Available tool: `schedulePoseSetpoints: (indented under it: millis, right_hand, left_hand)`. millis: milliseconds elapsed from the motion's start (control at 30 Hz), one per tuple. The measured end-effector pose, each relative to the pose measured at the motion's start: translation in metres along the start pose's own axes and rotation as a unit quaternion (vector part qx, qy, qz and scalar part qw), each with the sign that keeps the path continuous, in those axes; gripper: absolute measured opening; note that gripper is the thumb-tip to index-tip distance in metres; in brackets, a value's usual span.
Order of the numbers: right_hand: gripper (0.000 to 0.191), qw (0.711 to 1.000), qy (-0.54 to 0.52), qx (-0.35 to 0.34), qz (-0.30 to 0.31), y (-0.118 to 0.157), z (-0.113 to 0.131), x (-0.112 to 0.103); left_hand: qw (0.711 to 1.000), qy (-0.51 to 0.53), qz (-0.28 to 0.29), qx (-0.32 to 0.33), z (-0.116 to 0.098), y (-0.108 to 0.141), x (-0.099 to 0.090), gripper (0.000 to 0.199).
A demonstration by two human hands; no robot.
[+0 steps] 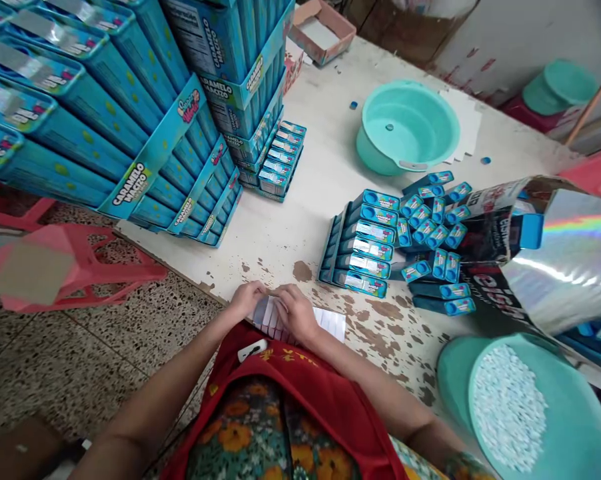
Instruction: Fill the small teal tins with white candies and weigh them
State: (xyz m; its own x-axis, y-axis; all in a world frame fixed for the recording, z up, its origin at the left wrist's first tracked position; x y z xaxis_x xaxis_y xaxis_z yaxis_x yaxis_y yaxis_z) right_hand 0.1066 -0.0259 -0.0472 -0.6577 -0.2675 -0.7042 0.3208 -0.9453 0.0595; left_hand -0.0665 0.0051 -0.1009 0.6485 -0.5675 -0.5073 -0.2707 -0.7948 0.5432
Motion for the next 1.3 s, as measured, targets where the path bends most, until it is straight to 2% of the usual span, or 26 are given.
schedulePoseSetpoints:
  millis: [133,233,400,567,633,700,767,800,833,900,967,1000,1067,1133,1300]
  right_hand:
    - [0.036,0.996,0.020,0.048,0.066,0.001,-0.004,0.045]
    - [0.039,0.996,0.018,0.044,0.071,0.004,-0.002,0.057]
    - [0.032,0.996,0.036,0.011,0.075,0.010,-0.003,0.055]
    - [0.013,0.991,0.093,0.002,0.097,0.008,0.002,0.048]
    - [0.008,0.991,0.084,0.003,0.108,0.005,0.009,0.038]
    - [0.007,0.994,0.044,0.021,0.094,0.004,0.018,0.019]
    - [0.007,0.998,-0.006,0.041,0.050,0.003,0.027,-0.009]
    - [0.007,0.998,-0.028,0.048,0.023,0.003,0.032,-0.025]
    - [0.008,0.998,-0.046,0.051,-0.004,0.004,0.036,-0.041]
    - [0.009,0.994,-0.068,0.060,-0.055,0.005,0.041,-0.073]
    - [0.011,0.989,-0.069,0.079,-0.108,0.004,0.043,-0.102]
    - [0.011,0.985,-0.065,0.090,-0.134,0.002,0.042,-0.115]
    - [0.011,0.974,-0.054,0.117,-0.187,-0.004,0.035,-0.138]
    - [0.011,0.959,-0.052,0.137,-0.244,-0.015,0.022,-0.160]
    - [0.011,0.912,-0.040,0.157,-0.378,-0.057,-0.030,-0.205]
  left_hand:
    - [0.991,0.135,-0.002,-0.025,0.014,0.000,0.002,0.014]
    - [0.975,0.214,-0.018,-0.054,0.020,-0.001,0.006,0.013]
    - [0.967,0.238,-0.047,-0.079,0.020,-0.001,0.011,0.015]
    - [0.966,0.228,-0.071,-0.101,0.017,-0.001,0.011,0.013]
    - [0.969,0.208,-0.080,-0.104,0.015,-0.001,0.009,0.009]
    - [0.974,0.185,-0.090,-0.097,0.006,0.002,0.002,0.008]
    - [0.971,0.210,-0.104,-0.054,-0.013,0.010,-0.009,0.017]
    - [0.963,0.251,-0.092,-0.019,-0.026,0.015,-0.015,0.026]
    - [0.952,0.300,-0.062,0.020,-0.042,0.020,-0.022,0.035]
    - [0.925,0.369,0.057,0.073,-0.077,0.030,-0.033,0.042]
    - [0.923,0.347,0.146,0.079,-0.112,0.033,-0.041,0.036]
    - [0.930,0.321,0.160,0.077,-0.128,0.030,-0.045,0.033]
    - [0.942,0.279,0.160,0.093,-0.160,0.018,-0.052,0.032]
    - [0.941,0.260,0.165,0.142,-0.192,-0.002,-0.059,0.031]
    - [0.933,0.217,0.133,0.252,-0.258,-0.074,-0.071,0.023]
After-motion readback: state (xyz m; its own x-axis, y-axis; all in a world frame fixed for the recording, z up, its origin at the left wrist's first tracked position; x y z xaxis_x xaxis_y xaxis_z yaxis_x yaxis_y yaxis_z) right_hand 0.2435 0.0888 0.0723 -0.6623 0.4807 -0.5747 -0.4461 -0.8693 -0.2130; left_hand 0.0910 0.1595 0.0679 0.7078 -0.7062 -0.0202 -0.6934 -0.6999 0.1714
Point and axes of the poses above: each hand's wrist, its own y-axis away from the middle knuckle, its own x-axis out of the palm, z = x × y, the point moved 1 cm from there along -y, towards the middle knuckle, and after that the axes turned 1 degree about x, right-handed, at the moved point
